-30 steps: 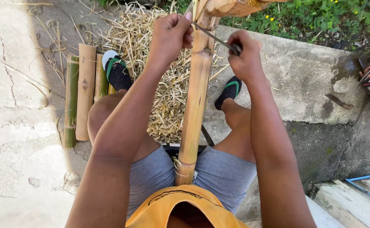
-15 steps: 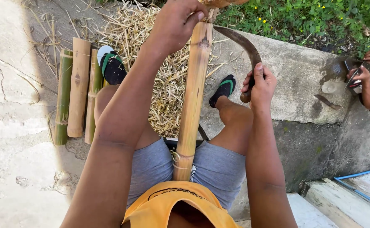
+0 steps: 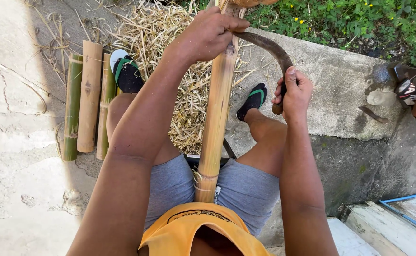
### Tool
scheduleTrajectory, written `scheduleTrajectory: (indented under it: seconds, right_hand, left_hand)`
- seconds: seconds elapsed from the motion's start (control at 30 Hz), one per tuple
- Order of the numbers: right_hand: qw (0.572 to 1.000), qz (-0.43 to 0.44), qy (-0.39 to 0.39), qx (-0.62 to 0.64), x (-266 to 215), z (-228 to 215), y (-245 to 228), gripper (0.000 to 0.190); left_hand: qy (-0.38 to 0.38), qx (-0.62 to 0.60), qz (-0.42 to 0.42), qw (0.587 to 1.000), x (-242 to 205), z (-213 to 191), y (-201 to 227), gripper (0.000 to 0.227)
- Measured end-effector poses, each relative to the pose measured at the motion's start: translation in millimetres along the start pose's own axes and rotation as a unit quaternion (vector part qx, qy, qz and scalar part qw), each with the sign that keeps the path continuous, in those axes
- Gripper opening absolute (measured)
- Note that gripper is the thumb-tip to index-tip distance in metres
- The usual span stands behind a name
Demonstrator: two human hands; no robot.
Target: The recorder is using a curved blade tool to strip outer layers and fibers from a length of bamboo while seated.
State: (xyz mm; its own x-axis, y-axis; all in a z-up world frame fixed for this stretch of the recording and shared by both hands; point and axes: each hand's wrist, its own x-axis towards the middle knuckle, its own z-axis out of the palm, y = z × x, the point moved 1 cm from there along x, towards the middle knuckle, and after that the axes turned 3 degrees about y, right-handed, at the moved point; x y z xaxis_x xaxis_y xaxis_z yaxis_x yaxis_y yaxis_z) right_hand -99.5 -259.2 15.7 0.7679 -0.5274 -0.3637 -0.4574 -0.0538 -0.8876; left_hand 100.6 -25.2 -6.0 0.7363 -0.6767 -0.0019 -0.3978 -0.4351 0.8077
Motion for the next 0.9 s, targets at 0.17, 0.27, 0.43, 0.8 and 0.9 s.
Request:
scheduleTrajectory:
  seconds: [0.17, 0.27, 0.43, 0.8, 0.9]
  right_hand:
    - [1.000, 0.004, 0.013, -0.027, -1.1, 2.9, -7.4, 0.052]
    - [0.998, -0.007, 0.020, -0.054, 2.4, 3.3, -3.6, 0.053]
    - [0.997, -0.007, 0.026, -0.073, 6.4, 5.7, -1.3, 0.055]
    - [0.998, 0.042, 0.012, -0.043, 6.4, 7.8, 1.9, 0.058]
    - [0.996, 0.044, 0.024, -0.068, 1.2, 11.2, -1.1, 0.057]
  left_hand:
    - [-0.098, -0.074, -0.131, 0.984, 5.4, -7.4, 8.0, 0.045]
    - [-0.078, 0.016, -0.079, 0.994, -2.3, -16.2, 14.8, 0.058]
    - [-0.031, -0.003, -0.069, 0.997, 1.7, -1.6, 0.5, 0.078]
    - [-0.034, 0.046, -0.061, 0.997, 5.1, -4.4, 12.4, 0.100]
    - [-0.044, 0.071, -0.075, 0.994, 1.7, -2.1, 9.7, 0.098]
